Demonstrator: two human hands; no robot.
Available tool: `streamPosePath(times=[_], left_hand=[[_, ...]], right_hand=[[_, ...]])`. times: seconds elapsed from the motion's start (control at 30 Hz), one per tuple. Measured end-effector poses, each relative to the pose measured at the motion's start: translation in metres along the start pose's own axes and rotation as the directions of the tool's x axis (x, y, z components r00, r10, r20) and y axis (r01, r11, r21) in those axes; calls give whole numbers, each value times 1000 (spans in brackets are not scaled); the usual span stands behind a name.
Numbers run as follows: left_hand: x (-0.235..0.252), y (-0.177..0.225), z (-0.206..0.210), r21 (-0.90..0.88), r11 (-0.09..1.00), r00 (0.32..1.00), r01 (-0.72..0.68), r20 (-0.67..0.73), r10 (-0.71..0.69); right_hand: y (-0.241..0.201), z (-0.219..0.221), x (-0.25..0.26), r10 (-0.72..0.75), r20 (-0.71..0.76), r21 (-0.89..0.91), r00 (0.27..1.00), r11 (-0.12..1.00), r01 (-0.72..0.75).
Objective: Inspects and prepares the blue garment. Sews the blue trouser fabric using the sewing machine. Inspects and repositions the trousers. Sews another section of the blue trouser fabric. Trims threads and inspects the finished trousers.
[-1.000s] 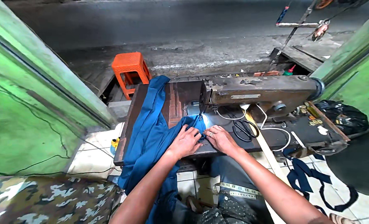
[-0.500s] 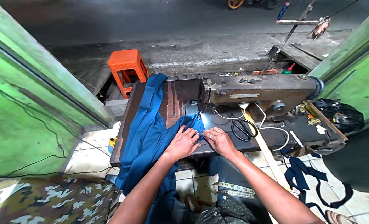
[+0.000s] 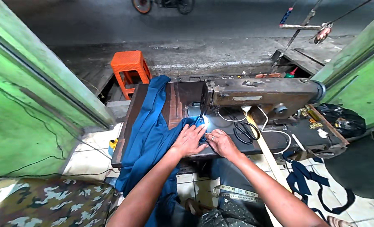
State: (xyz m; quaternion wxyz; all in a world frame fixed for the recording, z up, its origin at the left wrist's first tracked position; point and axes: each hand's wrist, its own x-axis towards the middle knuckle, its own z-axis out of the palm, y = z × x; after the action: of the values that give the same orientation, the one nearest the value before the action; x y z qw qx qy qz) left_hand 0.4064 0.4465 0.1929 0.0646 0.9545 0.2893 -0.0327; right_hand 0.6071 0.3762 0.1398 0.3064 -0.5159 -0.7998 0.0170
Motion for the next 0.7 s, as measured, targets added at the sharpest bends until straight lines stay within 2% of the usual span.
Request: streamPosePath(times=[0.07, 0.23, 0.47, 0.7], left_hand=[[2, 0, -2, 44, 999, 1000, 11, 21, -12], [-3, -9, 3, 106, 994, 992, -21, -123, 34], [-5, -17, 22, 58, 997, 979, -51, -195, 62], [-1, -21, 19, 58, 998, 986, -28, -163, 37]], right_hand=[[0, -2, -2, 4, 19, 0, 1000, 1000, -4], [-4, -2, -7, 20, 32, -17, 999, 1000, -20], [-4, -5, -7, 21, 59, -27, 998, 999, -20], [0, -4, -1, 26, 89, -35, 996, 999, -23]])
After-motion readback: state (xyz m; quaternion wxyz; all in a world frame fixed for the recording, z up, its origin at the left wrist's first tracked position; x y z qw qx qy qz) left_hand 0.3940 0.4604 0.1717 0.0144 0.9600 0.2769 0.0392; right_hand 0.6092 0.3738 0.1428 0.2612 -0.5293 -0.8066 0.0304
